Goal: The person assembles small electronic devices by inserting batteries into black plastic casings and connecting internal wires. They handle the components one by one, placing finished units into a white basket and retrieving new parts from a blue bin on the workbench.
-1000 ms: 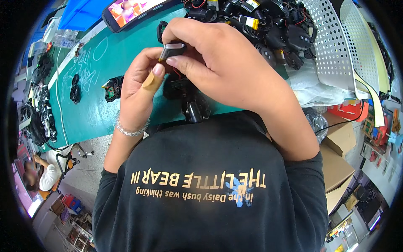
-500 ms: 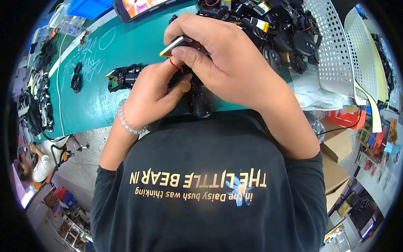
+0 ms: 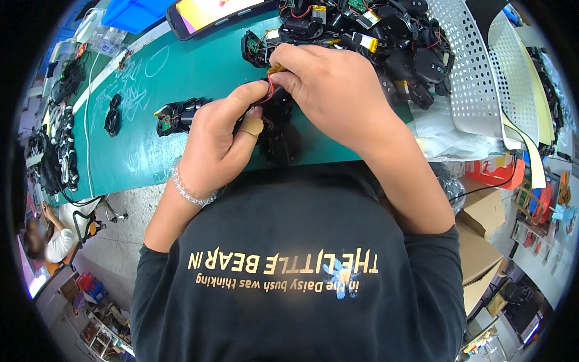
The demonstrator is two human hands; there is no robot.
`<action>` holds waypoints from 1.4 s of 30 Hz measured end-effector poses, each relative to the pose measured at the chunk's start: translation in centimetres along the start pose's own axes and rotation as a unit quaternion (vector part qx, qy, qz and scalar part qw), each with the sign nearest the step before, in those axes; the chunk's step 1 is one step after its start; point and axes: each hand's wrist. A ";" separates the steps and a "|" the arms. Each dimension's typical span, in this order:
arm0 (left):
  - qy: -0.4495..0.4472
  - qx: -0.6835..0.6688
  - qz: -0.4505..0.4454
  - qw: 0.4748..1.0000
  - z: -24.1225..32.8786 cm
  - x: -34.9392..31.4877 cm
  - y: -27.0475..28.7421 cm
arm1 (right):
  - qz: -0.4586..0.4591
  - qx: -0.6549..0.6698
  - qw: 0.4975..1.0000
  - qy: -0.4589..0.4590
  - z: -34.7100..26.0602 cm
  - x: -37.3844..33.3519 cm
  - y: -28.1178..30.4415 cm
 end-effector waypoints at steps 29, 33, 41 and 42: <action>0.235 -0.317 0.072 0.916 1.4 -1.1 0.1 | 0.106 0.140 0.984 -0.003 -2.5 0.2 -1.6; 0.258 -0.349 0.127 0.892 1.3 -2.2 -0.6 | 0.080 0.151 0.985 -0.009 -3.1 0.2 -1.8; -0.006 -0.146 0.236 0.961 -0.7 -2.9 -0.7 | 0.042 0.148 0.988 0.008 -4.0 -0.2 -1.0; -0.001 -0.139 0.233 0.962 -0.5 -3.0 -0.5 | 0.055 0.130 0.989 0.039 -4.0 -0.1 -1.0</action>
Point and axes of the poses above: each hand's wrist, its own x-axis towards the middle knuckle, its own y-axis out of the back of the hand, z = x × y, and after that the axes turned 11 degrees about -x, right-handed
